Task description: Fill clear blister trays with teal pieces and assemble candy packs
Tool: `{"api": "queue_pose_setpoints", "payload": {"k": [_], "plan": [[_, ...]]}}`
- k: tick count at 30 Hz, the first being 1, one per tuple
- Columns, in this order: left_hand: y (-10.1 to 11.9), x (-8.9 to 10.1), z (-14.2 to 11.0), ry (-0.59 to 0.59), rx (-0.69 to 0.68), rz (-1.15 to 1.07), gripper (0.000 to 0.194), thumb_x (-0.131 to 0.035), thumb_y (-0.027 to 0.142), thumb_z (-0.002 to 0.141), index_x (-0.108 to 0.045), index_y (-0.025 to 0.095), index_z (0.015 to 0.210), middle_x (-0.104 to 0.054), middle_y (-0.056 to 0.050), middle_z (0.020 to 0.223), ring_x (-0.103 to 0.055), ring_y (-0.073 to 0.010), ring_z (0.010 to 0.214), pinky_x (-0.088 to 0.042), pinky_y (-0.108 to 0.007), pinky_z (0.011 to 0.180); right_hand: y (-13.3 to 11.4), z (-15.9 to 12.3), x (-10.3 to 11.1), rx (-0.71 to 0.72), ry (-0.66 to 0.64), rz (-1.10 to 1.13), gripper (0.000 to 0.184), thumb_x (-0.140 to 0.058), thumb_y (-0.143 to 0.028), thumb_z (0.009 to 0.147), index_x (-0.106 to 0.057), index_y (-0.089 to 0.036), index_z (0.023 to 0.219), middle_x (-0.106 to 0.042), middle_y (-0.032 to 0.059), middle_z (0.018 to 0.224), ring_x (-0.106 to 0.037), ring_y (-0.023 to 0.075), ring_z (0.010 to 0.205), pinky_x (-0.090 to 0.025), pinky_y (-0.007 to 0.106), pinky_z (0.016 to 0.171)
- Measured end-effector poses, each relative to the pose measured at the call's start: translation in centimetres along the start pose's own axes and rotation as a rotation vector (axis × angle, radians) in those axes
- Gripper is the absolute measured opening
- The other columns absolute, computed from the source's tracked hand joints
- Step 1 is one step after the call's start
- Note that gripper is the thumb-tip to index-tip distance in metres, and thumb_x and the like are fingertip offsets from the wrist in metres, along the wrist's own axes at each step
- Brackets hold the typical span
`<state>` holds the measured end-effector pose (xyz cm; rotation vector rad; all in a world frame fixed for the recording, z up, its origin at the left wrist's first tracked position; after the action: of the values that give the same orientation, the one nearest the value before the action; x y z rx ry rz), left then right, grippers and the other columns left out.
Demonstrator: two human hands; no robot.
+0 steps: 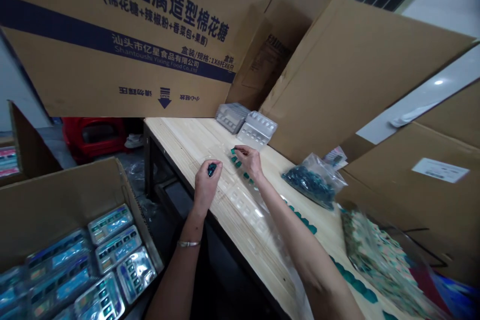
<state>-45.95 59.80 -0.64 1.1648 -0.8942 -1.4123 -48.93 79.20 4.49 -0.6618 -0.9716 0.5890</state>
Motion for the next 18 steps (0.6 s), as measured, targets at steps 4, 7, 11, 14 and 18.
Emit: {"api": "queue_pose_setpoints", "payload": {"k": [4,7,11,14,18], "plan": [[-1.4,0.3,0.3,-0.011,0.1,-0.144,0.018,-0.061,0.033,0.073,-0.062,0.018,0.083,-0.058,0.0,0.068,-0.055,-0.0118,0.064,-0.043,-0.02,0.056,1.7,1.0,-1.9,0.002,-0.011,-0.3,0.021,-0.054,-0.027,0.077,-0.07,-0.02,0.089,-0.072,0.0047,0.087,-0.065,0.0189,0.082,-0.047,0.029,0.076],[-2.1,-0.1,0.2,-0.039,0.171,-0.215,0.02,-0.062,0.035,0.072,-0.061,0.018,0.083,-0.055,0.002,0.063,-0.05,-0.0093,0.055,-0.039,-0.018,0.048,2.1,0.9,-2.7,0.016,-0.052,-0.438,0.021,-0.053,-0.026,0.08,-0.07,-0.021,0.091,-0.071,0.0047,0.091,-0.065,0.019,0.086,-0.045,0.027,0.077],[-2.9,-0.9,-0.2,-0.064,0.321,-0.338,0.029,-0.064,0.042,0.07,-0.059,0.018,0.086,-0.049,0.004,0.062,-0.041,-0.0043,0.045,-0.031,-0.015,0.039,2.3,0.6,-3.8,0.027,-0.142,-0.574,0.022,-0.05,-0.024,0.082,-0.069,-0.022,0.094,-0.071,0.0056,0.093,-0.063,0.0188,0.088,-0.044,0.025,0.075],[-2.9,-1.6,-0.6,-0.095,0.394,-0.498,0.035,-0.064,0.045,0.07,-0.058,0.017,0.089,-0.048,0.004,0.067,-0.039,-0.0017,0.044,-0.027,-0.013,0.037,2.2,0.4,-4.6,0.034,-0.19,-0.655,0.022,-0.049,-0.02,0.082,-0.069,-0.021,0.093,-0.069,0.0087,0.095,-0.062,0.0203,0.091,-0.042,0.026,0.077],[-2.2,-2.6,-0.8,-0.17,0.396,-0.718,0.034,-0.064,0.042,0.071,-0.059,0.015,0.09,-0.049,0.002,0.072,-0.04,-0.0006,0.046,-0.023,-0.012,0.036,1.8,0.5,-4.7,0.027,-0.21,-0.654,0.021,-0.05,-0.018,0.082,-0.066,-0.019,0.095,-0.068,0.0092,0.094,-0.06,0.0195,0.089,-0.041,0.027,0.078]]}}
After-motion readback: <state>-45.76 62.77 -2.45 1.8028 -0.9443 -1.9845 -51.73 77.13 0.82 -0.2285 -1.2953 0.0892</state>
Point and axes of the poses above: each hand's wrist, its own z-axis towards the middle knuckle, its own x-axis out of the back of the hand, y = z × x, the point moved 10 cm from there along z, towards the middle knuckle
